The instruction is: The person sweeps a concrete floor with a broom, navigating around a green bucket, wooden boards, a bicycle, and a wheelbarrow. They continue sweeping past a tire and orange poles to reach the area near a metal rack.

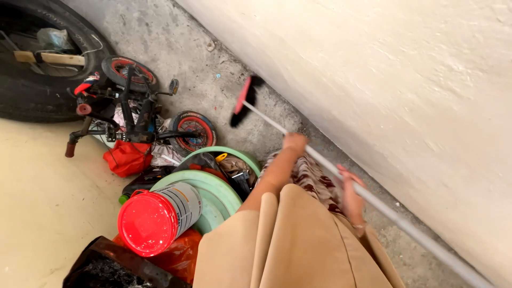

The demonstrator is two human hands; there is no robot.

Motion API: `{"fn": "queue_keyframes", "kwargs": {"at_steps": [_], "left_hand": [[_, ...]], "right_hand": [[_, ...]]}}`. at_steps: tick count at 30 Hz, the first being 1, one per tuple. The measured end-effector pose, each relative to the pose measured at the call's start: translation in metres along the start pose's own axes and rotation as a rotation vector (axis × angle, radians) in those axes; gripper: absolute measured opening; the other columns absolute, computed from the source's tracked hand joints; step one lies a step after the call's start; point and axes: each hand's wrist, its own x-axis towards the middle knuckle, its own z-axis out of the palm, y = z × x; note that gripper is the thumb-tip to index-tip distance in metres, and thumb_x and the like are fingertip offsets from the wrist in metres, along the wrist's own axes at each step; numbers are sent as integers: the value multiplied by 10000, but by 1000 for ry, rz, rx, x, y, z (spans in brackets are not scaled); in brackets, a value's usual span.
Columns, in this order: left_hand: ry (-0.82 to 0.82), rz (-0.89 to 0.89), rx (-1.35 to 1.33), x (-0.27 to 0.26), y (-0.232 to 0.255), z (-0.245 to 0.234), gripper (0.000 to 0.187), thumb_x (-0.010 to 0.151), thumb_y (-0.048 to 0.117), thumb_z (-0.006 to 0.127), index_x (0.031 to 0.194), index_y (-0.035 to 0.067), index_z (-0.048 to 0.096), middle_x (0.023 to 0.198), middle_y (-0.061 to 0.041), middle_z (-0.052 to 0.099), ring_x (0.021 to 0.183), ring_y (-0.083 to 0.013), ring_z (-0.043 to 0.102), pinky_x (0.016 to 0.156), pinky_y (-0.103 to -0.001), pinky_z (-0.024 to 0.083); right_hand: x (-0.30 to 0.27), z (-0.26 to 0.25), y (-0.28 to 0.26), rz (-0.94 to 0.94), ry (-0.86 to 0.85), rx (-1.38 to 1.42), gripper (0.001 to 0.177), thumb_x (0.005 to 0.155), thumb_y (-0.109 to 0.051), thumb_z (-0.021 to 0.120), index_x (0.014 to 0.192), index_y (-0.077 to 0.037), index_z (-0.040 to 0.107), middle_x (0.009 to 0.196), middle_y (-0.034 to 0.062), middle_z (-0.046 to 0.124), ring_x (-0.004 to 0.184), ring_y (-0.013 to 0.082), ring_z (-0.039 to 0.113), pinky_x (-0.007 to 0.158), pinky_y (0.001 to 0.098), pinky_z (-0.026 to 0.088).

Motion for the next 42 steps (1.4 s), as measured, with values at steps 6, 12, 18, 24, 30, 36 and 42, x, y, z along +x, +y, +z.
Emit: {"fn": "queue_keyframes", "kwargs": {"at_steps": [6, 12, 18, 24, 30, 36, 42], "left_hand": [[568, -99, -85, -6, -62, -24, 363, 724, 242, 804, 1059, 134, 716, 1216, -101, 669, 1316, -329, 533, 1031, -514, 389], [1031, 330, -575, -90, 42, -59, 243, 778, 187, 822, 958, 96, 686, 1051, -100, 688, 1225, -344, 542, 1149, -662, 198], [372, 137, -317, -17, -34, -27, 322, 782, 275, 803, 1096, 258, 734, 1178, -39, 711, 1266, -278, 575, 1166, -536, 336], [689, -284, -162, 36, -118, -16, 370, 798, 235, 764, 1158, 188, 695, 1364, -103, 627, 1308, -305, 512, 1102, -608, 319], [1019, 40, -557, -45, -41, -77, 326, 711, 63, 747, 1005, 178, 663, 1308, -54, 652, 1453, -417, 423, 1167, -600, 314], [832, 239, -621, -62, -3, -53, 307, 819, 113, 745, 1103, 140, 630, 1189, -71, 619, 1347, -323, 507, 1244, -715, 131], [696, -110, -323, -1, -106, -57, 336, 698, 82, 746, 1017, 146, 666, 1152, -51, 648, 1269, -279, 527, 1135, -729, 125]], "right_hand": [[1, 58, -28, 131, -75, 4, 352, 1090, -247, 571, 1296, 17, 681, 1234, 208, 697, 1109, 253, 614, 1051, 500, 491], [-33, 31, -191, -259, -119, 37, 232, 1059, -190, 657, 1169, 15, 662, 1303, 243, 669, 1263, 370, 648, 1159, 532, 518], [13, 34, -74, -195, -344, -53, 267, 1114, -215, 581, 998, 18, 641, 1352, 222, 669, 1436, 370, 570, 1130, 517, 515], [41, 136, -59, 171, -353, -66, 218, 1000, -199, 555, 1127, -64, 669, 1466, 127, 546, 1400, 305, 473, 1126, 514, 455], [12, 63, -170, -290, -403, 86, 112, 1082, -80, 629, 1072, -4, 712, 1260, 251, 672, 1288, 444, 638, 1040, 569, 583], [13, 102, -149, -190, -149, -143, 162, 1055, -137, 654, 999, 15, 637, 1194, 256, 676, 1241, 406, 679, 967, 519, 639], [50, 141, -48, 35, -352, -278, 197, 963, -147, 667, 1129, -46, 697, 1321, 183, 639, 1207, 244, 606, 1078, 392, 488]]}}
